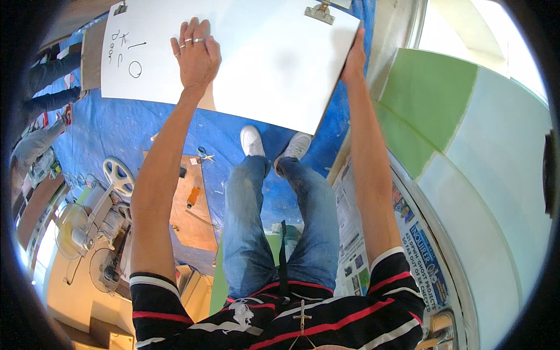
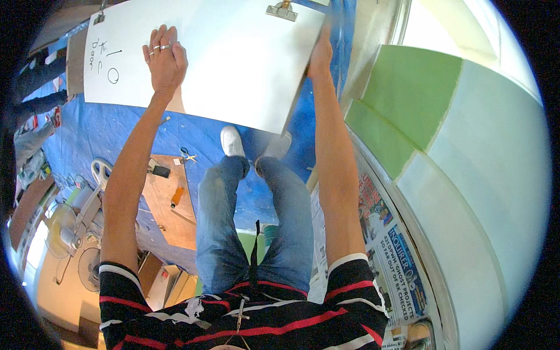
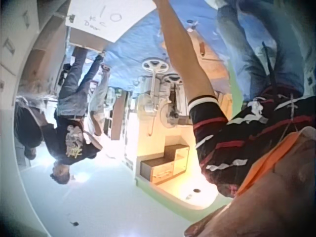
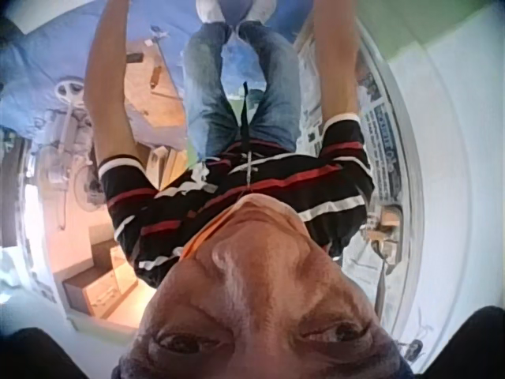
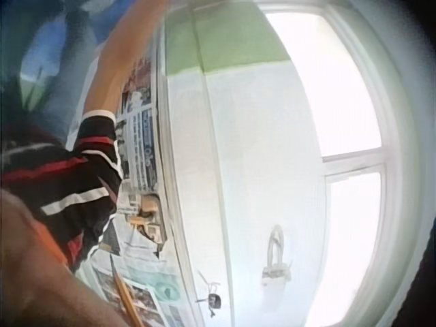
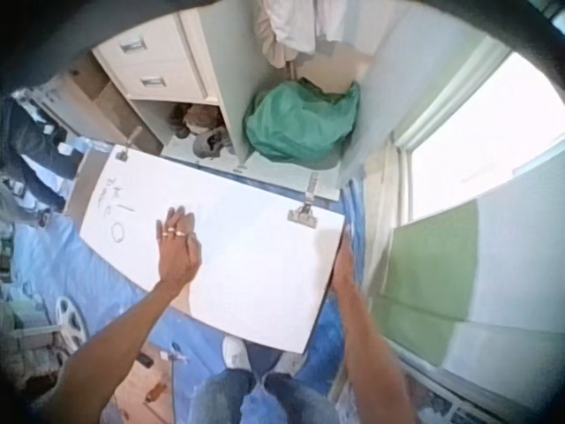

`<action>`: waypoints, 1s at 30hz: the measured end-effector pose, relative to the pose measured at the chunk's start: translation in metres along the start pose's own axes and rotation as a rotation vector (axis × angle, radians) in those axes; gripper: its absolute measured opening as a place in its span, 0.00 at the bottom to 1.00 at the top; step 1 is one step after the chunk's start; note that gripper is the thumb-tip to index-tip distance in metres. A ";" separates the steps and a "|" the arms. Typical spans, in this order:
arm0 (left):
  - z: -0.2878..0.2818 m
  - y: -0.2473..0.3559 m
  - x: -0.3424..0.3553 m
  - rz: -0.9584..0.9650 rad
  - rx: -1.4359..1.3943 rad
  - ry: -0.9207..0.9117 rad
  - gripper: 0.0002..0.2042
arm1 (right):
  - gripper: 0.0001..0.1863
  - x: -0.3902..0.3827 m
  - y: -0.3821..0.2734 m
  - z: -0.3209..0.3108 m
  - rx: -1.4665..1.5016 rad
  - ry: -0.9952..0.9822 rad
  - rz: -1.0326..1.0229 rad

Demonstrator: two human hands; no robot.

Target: The person positions a white door panel on a workbench and aligns a metal hinge. They use a pencil to mark screw locations, then use a hammer and chisel to create recesses for the hinge. The person continues to mark and chisel the door edge to fit the hinge hardware.

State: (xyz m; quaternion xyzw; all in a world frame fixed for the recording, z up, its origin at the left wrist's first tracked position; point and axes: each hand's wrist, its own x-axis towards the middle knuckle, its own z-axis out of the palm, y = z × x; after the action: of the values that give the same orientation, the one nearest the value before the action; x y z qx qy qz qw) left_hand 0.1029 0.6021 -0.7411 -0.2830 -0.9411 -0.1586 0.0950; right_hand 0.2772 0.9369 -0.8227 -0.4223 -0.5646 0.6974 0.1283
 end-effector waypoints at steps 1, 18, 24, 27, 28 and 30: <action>0.000 -0.003 -0.001 -0.005 0.010 0.006 0.23 | 0.39 -0.003 0.003 -0.001 -0.003 0.062 0.001; -0.052 -0.129 -0.175 -0.189 -0.206 0.608 0.13 | 0.22 -0.142 -0.046 0.145 -1.122 -0.335 -1.127; 0.040 -0.300 -0.382 -0.560 -0.108 -0.125 0.16 | 0.21 -0.147 -0.041 0.148 -1.218 -0.451 -1.180; 0.115 -0.372 -0.431 -0.542 0.031 -0.379 0.22 | 0.21 -0.149 -0.038 0.149 -1.239 -0.425 -1.166; 0.138 -0.395 -0.437 -0.455 0.148 -0.511 0.27 | 0.21 -0.147 -0.037 0.150 -1.251 -0.413 -1.187; 0.175 -0.421 -0.449 -0.335 0.277 -0.537 0.19 | 0.21 -0.142 -0.037 0.148 -1.240 -0.396 -1.238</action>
State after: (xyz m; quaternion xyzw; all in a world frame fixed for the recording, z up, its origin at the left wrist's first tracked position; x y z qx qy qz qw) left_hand 0.2193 0.1061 -1.1277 -0.1404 -0.9786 0.0371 -0.1460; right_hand 0.2446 0.7553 -0.7260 0.0924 -0.9781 0.1334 0.1306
